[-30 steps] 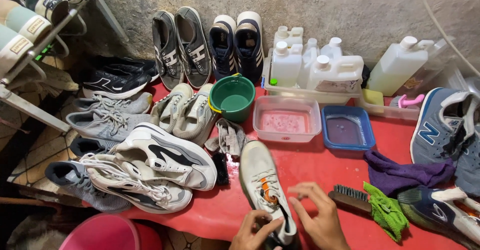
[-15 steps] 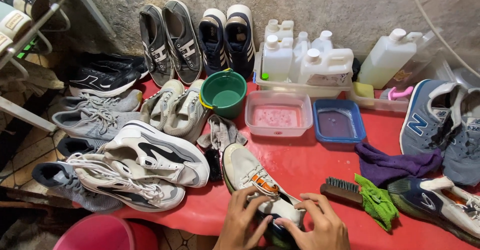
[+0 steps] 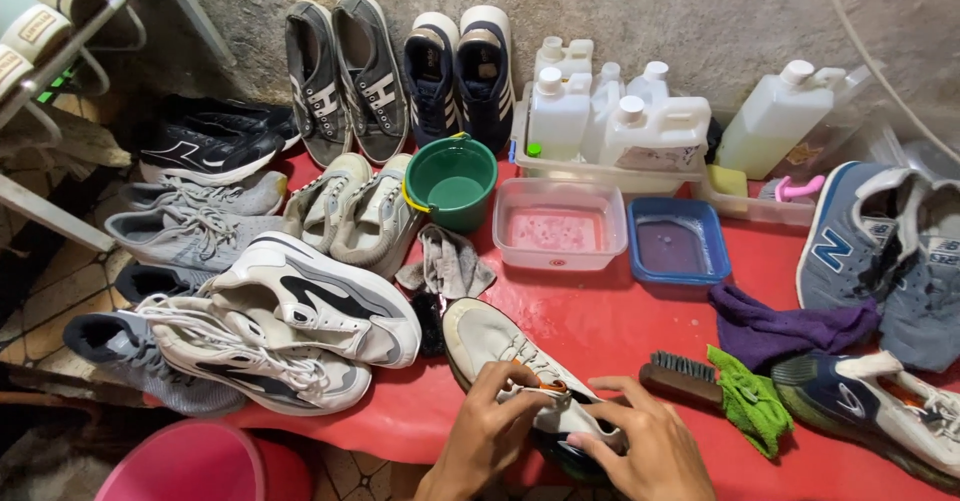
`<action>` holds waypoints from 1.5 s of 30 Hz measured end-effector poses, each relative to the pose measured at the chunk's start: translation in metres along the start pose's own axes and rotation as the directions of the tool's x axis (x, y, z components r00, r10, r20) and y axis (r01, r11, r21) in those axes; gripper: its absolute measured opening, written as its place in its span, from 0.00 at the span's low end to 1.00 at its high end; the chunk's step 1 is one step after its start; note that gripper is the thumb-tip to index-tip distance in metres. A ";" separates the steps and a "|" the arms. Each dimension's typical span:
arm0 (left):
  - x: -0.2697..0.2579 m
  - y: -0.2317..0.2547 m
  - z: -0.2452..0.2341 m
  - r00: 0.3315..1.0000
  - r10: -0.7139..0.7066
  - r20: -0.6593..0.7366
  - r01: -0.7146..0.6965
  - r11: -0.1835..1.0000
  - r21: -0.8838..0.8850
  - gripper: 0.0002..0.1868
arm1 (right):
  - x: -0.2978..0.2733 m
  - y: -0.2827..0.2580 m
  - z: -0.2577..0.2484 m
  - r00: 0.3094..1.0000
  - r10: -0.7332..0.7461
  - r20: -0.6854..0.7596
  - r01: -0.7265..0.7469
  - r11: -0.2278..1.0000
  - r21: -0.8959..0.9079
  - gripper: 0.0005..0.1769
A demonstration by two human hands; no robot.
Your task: The person scrubs a white sneaker with a brush and wipes it with a green cloth. They rotate the shoe to clean different sides, then use the brush again on the upper and laces before wiping with the cloth.
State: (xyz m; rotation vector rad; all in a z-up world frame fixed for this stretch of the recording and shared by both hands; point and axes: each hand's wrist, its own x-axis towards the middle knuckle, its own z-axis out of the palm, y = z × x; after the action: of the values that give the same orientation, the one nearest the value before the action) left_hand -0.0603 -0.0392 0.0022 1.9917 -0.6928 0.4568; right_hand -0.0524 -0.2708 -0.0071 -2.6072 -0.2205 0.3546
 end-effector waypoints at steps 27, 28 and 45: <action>0.038 -0.005 0.051 0.934 -0.313 0.172 0.288 0.945 0.156 0.14 | 0.040 0.034 -0.020 0.969 0.086 -0.233 0.108 0.700 0.706 0.04; 0.040 -0.007 0.054 0.935 -0.309 0.176 0.284 0.947 0.153 0.14 | 0.040 0.033 -0.018 0.967 0.090 -0.237 0.107 0.700 0.706 0.04; 0.075 -0.024 0.035 0.750 -0.395 0.531 0.529 0.840 -0.123 0.12 | 0.046 0.046 -0.030 0.990 0.050 -0.135 0.063 0.694 0.718 0.08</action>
State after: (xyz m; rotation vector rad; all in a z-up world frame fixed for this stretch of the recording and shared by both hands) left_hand 0.0143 -0.0819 0.0121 1.9338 -0.4848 -0.4479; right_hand 0.0040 -0.3135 -0.0144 -1.8244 -0.0205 0.1875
